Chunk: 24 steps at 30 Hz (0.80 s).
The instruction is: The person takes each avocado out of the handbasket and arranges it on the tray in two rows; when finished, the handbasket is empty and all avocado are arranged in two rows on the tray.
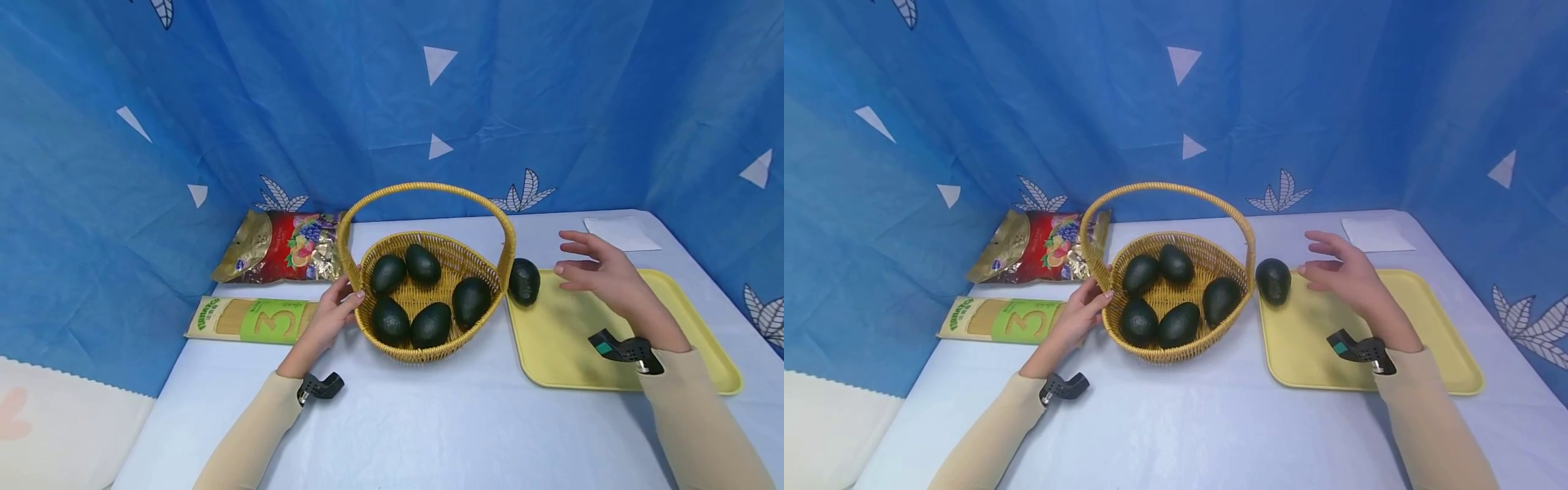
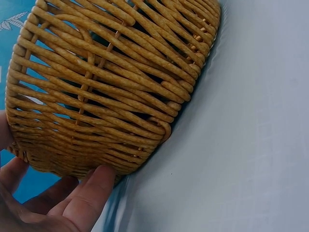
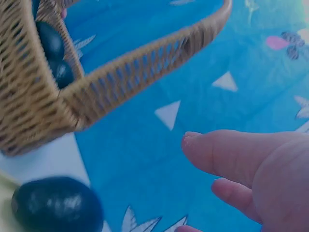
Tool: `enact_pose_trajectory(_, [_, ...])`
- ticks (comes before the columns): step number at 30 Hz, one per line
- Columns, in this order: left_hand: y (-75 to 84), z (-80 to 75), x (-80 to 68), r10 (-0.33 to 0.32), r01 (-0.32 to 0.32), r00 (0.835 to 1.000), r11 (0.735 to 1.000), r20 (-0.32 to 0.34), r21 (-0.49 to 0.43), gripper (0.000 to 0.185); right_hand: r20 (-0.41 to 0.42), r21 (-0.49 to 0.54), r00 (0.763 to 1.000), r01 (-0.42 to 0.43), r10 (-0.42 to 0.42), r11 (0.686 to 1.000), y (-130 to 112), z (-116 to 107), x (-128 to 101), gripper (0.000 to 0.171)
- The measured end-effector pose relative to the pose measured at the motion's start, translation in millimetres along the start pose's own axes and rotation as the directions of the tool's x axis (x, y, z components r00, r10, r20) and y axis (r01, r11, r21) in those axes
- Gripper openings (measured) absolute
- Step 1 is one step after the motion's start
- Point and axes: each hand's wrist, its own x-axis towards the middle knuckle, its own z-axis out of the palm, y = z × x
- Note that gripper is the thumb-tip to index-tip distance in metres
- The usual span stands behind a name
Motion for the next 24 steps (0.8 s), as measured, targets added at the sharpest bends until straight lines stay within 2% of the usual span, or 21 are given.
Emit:
enact_pose_trajectory(6, [0.6, -1.1, -0.3, -0.015, 0.014, 1.000, 1.000, 0.009, 0.004, 0.062, 0.018, 0.009, 0.993, 0.119, -0.119, 0.993, -15.3, 4.5, -16.4, 0.060])
enact_pose_trajectory(12, [-0.4, -0.6, 0.6, -0.017, 0.017, 1.000, 1.000, 0.006, -0.002, 0.062, 0.118, -0.009, 0.972, 0.206, -0.204, 0.978, -38.6, 25.0, -31.5, 0.044])
enact_pose_trajectory(18, [0.3, 0.4, 0.4, -0.014, 0.014, 1.000, 1.000, -0.007, 0.007, 0.062, 0.231, 0.038, 0.924, 0.306, -0.306, 0.951, -59.1, 55.0, -34.9, 0.040])
enact_pose_trajectory(24, [-0.2, 0.1, 1.4, -0.029, 0.029, 1.000, 1.000, -0.013, 0.002, 0.062, 0.304, 0.034, 0.890, 0.347, -0.341, 0.937, -78.6, 87.1, -18.1, 0.043])
